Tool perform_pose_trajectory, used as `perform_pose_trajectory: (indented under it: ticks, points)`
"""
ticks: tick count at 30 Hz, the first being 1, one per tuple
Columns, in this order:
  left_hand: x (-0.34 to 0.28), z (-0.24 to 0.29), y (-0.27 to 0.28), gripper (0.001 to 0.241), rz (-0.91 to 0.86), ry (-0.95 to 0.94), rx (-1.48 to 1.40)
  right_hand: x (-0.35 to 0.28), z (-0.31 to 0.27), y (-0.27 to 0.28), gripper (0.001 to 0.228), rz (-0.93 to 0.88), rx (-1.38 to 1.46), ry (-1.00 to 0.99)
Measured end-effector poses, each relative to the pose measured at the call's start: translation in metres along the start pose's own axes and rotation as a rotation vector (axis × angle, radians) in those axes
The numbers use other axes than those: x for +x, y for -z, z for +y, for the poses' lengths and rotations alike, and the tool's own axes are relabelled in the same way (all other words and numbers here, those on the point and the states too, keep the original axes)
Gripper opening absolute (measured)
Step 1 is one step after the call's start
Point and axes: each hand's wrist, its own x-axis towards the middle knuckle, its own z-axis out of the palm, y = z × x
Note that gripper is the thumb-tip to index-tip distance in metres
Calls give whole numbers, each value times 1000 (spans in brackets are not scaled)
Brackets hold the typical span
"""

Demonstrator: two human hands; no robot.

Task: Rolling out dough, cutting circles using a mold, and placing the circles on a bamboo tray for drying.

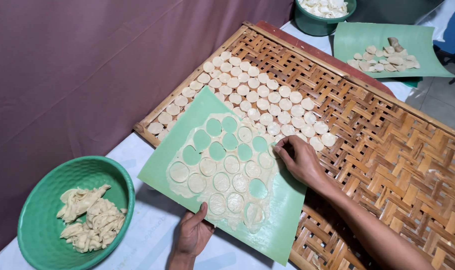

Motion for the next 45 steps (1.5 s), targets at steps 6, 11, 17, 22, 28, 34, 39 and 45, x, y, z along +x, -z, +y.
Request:
perform_pose_trajectory:
  ticks: [6, 11, 17, 22, 28, 34, 39, 45]
  points:
    - [1, -2, 3, 45, -29, -16, -5, -3, -4, 22, 14, 62, 220, -238]
    - [1, -1, -1, 47, -42, -11, 7, 26, 0, 54, 16, 157, 198, -302]
    - [0, -2, 1, 46, -50, -22, -2, 71, 57, 62, 16, 297, 114, -251]
    - [1, -1, -1, 50, -69, -16, -14, 79, 70, 63, 17, 396, 23, -181]
    - [-1, -1, -3, 49, 6, 4, -14, 78, 73, 58, 20, 452, -89, -73]
    - [-3, 1, -10, 54, -67, 1, -40, 47, 46, 55, 38, 379, -371, -60]
    - [-1, 0, -7, 56, -35, 17, -19, -25, -34, 36, 30, -2, -165, 95]
    - [-1, -1, -5, 52, 26, 23, -5, -25, -7, -3, 26, 14, -304, 310]
